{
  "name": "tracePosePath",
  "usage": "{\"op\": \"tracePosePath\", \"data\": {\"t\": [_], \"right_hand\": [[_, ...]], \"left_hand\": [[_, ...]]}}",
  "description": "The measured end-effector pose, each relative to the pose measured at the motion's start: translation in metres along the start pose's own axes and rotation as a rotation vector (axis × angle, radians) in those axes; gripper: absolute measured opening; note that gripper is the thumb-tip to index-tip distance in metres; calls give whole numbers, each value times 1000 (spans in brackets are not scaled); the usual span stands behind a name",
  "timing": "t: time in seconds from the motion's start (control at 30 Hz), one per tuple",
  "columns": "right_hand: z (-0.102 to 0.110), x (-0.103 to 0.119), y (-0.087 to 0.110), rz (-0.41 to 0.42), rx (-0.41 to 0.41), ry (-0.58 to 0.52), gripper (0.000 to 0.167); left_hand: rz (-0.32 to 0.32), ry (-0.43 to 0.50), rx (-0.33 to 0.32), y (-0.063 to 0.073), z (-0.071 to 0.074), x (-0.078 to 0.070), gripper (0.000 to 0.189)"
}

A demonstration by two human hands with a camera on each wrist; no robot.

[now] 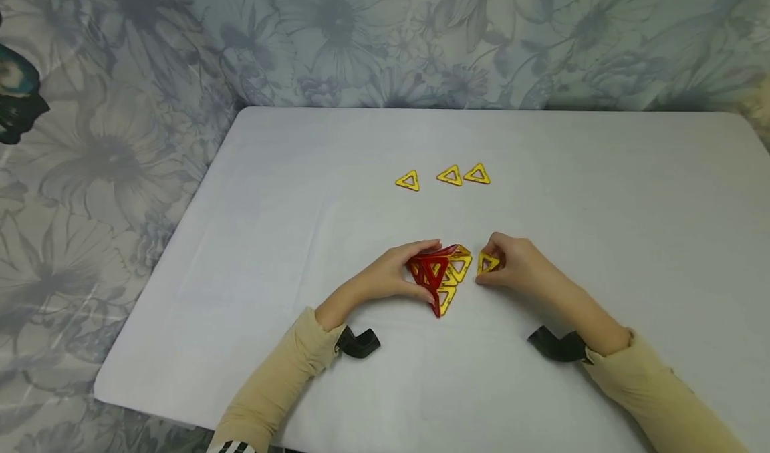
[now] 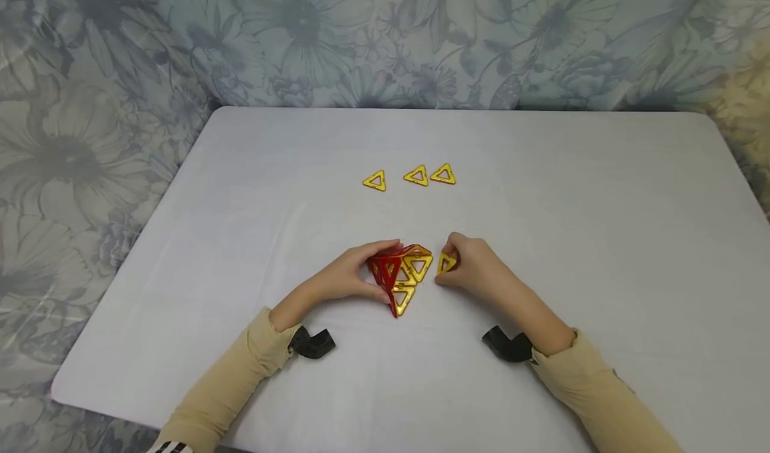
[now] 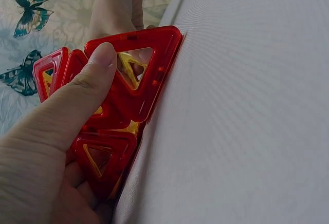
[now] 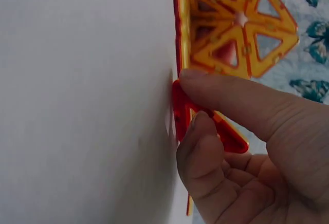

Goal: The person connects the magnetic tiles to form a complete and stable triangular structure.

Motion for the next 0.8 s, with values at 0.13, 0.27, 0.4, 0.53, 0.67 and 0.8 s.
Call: {"op": "tracePosePath", "data": {"t": [0.13, 0.27, 0.4, 0.53, 0.67, 0.8], "right_hand": [[-4, 2, -1, -26, -13, -3, 36], [-7, 3, -1, -30, -31, 10, 37], [-10, 5, -1, -17, -44, 28, 39], [-12, 8, -1, -2, -60, 50, 39], [-12, 9, -1, 18, -70, 60, 39], [-13, 11, -2, 69, -62, 32, 37]], "left_hand": [[3, -7, 3, 0, 0, 0, 83], [14, -5, 4, 0, 0, 0, 83], [8, -6, 2, 0, 1, 0, 83], [4, -7, 3, -1, 1, 1, 83], [12, -6, 7, -1, 1, 1, 82], [27, -5, 13, 1, 0, 1, 82]]}}
Point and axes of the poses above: each hand's wrist, its own y-axis away from the middle knuckle, its own z-axis out of the back of the hand, x = y × z, the point moved 6 cm from there along -y, towards the middle knuckle, and after that the axes turned 15 degrees about x, right-handed, at the moved point
